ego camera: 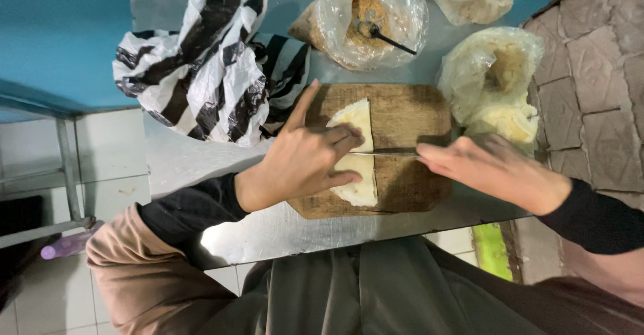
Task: The person stacks thin dough wrappers on a wooden board, aligning and folding them by hand. They then use a knife to cut the stacked wrappers into smaller pieces and arrange the cut pieces on the metal table.
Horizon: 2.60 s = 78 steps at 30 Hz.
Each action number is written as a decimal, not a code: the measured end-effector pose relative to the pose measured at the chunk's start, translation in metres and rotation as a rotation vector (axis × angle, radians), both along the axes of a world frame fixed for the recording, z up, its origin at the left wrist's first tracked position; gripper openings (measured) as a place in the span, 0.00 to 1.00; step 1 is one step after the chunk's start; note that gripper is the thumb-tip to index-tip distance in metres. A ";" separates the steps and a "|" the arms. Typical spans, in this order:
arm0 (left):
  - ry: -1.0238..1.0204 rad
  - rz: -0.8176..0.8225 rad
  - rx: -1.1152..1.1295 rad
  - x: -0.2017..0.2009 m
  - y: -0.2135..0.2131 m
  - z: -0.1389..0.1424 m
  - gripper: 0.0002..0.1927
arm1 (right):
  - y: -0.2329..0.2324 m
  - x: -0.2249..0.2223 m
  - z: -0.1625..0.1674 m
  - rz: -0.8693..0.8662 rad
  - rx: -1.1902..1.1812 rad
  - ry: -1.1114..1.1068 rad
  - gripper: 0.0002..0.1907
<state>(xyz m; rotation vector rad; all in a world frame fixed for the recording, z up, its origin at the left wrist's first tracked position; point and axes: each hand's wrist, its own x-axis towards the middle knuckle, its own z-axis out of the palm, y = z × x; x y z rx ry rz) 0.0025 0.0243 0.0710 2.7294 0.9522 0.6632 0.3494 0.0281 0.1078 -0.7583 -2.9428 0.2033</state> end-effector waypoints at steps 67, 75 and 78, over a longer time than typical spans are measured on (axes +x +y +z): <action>0.012 -0.049 0.061 -0.002 0.008 0.004 0.27 | 0.012 -0.053 -0.016 0.226 0.836 -0.121 0.20; 0.035 -0.027 0.061 -0.001 0.009 0.007 0.28 | 0.009 -0.047 -0.013 0.215 0.759 -0.182 0.24; 0.013 -0.041 0.074 -0.001 0.009 0.006 0.27 | 0.013 -0.050 -0.015 0.241 0.762 -0.213 0.24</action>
